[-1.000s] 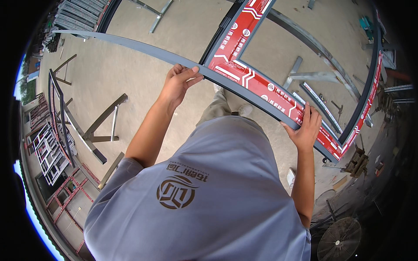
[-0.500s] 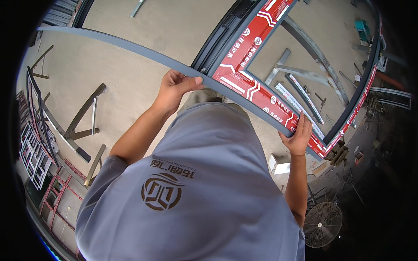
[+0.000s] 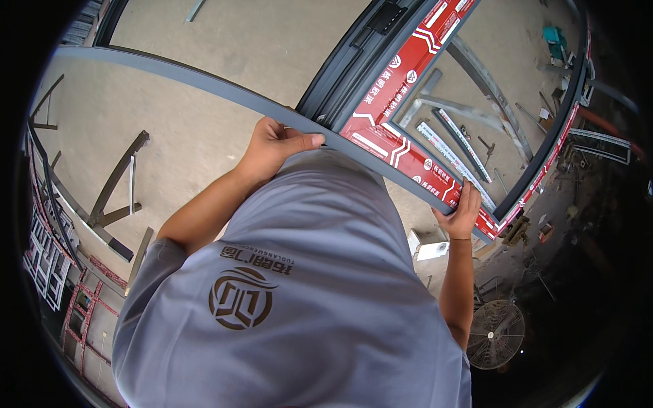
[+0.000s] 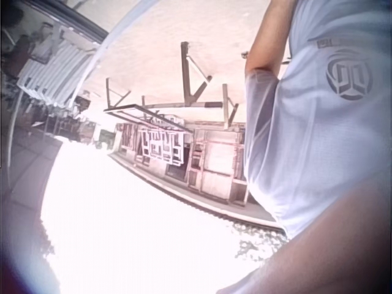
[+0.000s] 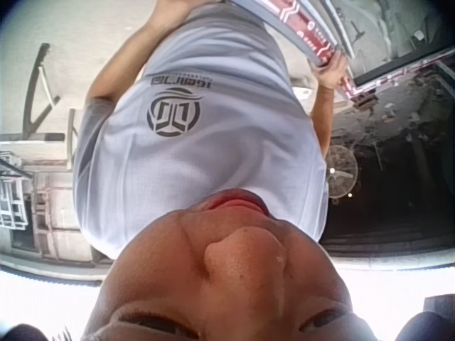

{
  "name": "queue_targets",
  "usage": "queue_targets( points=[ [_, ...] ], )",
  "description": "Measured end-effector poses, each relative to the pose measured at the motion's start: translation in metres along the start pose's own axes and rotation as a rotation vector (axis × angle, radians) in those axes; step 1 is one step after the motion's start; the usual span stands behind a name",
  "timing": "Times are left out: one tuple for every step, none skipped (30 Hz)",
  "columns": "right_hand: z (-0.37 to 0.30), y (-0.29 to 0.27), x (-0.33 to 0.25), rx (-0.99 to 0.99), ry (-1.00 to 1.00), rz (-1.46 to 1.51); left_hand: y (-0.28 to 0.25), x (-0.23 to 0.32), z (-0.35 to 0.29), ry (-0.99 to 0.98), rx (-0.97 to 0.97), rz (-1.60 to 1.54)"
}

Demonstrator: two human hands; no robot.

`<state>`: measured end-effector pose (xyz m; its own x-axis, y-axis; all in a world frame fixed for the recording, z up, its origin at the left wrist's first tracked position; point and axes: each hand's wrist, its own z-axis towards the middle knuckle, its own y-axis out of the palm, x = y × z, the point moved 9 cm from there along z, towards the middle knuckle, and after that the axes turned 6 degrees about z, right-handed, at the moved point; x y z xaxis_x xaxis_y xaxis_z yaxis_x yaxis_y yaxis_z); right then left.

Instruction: The person selects and positions long metal profiles and rubber seals onto a window frame assembly jig. They align the components along the frame edges, adjust fitment, and move parts between the storage area and the workbench.

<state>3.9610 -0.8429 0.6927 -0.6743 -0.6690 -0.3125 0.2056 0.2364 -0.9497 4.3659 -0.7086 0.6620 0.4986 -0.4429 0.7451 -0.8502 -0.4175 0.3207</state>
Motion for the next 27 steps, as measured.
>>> queue_targets(
  points=[
    [0.001, 0.0, -0.001, 0.002, -0.012, -0.007, -0.002, 0.001, 0.0, -0.004, -0.003, 0.028],
    [0.001, 0.0, -0.002, 0.002, -0.021, -0.013, -0.004, 0.001, 0.0, -0.01, -0.007, 0.058],
    [0.002, 0.001, -0.001, -0.012, -0.006, -0.015, -0.006, 0.0, 0.0, -0.031, -0.014, 0.061],
    [0.002, 0.0, -0.002, -0.008, -0.018, -0.024, -0.01, -0.001, 0.0, -0.052, -0.022, 0.064],
    [0.002, 0.0, -0.003, -0.004, -0.03, -0.031, -0.014, -0.003, 0.001, -0.073, -0.028, 0.068],
    [0.003, 0.002, -0.001, -0.017, -0.021, -0.031, -0.019, 0.0, 0.002, -0.051, -0.022, 0.057],
    [0.003, 0.001, -0.002, -0.005, -0.035, -0.033, -0.025, 0.002, 0.003, -0.031, -0.015, 0.047],
    [0.003, 0.002, -0.001, -0.01, -0.026, -0.029, -0.032, 0.004, 0.005, -0.011, -0.009, 0.037],
    [0.003, 0.004, 0.001, -0.028, -0.006, -0.019, -0.044, 0.007, 0.007, 0.02, 0.036, 0.009],
    [0.003, 0.003, 0.0, -0.013, -0.022, -0.027, -0.053, 0.012, 0.008, 0.055, 0.051, 0.005],
    [0.003, 0.003, 0.001, -0.012, -0.027, -0.03, -0.064, 0.016, 0.008, 0.088, 0.065, 0.002],
    [0.003, 0.004, 0.001, -0.008, -0.033, -0.033, -0.074, 0.021, 0.009, 0.122, 0.08, -0.001],
    [0.004, 0.004, 0.001, -0.014, -0.039, -0.03, -0.079, 0.023, 0.009, 0.128, 0.062, 0.01],
    [0.005, 0.005, 0.002, -0.017, -0.031, -0.026, -0.08, 0.024, 0.01, 0.161, 0.043, 0.003],
    [0.005, 0.005, 0.003, -0.025, -0.021, -0.021, -0.08, 0.025, 0.01, 0.185, 0.03, -0.006],
    [0.005, 0.006, 0.003, -0.04, -0.02, -0.015, -0.081, 0.025, 0.01, 0.206, 0.017, -0.017],
    [0.005, 0.007, 0.003, -0.041, -0.025, -0.03, -0.081, 0.026, 0.011, 0.22, -0.011, 0.003],
    [0.006, 0.007, 0.003, -0.043, -0.029, -0.038, -0.081, 0.031, 0.011, 0.292, -0.016, 0.047],
    [0.006, 0.007, 0.003, -0.046, -0.03, -0.046, -0.08, 0.031, 0.013, 0.323, -0.035, 0.047],
    [0.005, 0.01, 0.005, -0.065, -0.012, -0.05, -0.079, 0.033, 0.014, 0.363, -0.065, 0.036],
    [0.003, 0.011, 0.007, -0.078, 0.029, -0.044, -0.08, 0.034, 0.016, 0.367, -0.09, 0.067],
    [0.002, 0.012, 0.007, -0.08, 0.031, -0.064, -0.079, 0.034, 0.018, 0.386, -0.125, 0.041],
    [0.002, 0.013, 0.008, -0.082, 0.03, -0.086, -0.08, 0.033, 0.019, 0.392, -0.122, 0.012],
    [0.001, 0.014, 0.01, -0.098, 0.044, -0.111, -0.081, 0.03, 0.021, 0.389, -0.111, -0.002],
    [0.0, 0.014, 0.011, -0.104, 0.056, -0.135, -0.081, 0.034, 0.022, 0.45, -0.146, 0.029],
    [-0.001, 0.014, 0.01, -0.114, 0.053, -0.126, -0.08, 0.036, 0.023, 0.507, -0.174, 0.073],
    [0.0, 0.014, 0.011, -0.128, 0.05, -0.12, -0.081, 0.034, 0.025, 0.513, -0.157, 0.022]
  ],
)
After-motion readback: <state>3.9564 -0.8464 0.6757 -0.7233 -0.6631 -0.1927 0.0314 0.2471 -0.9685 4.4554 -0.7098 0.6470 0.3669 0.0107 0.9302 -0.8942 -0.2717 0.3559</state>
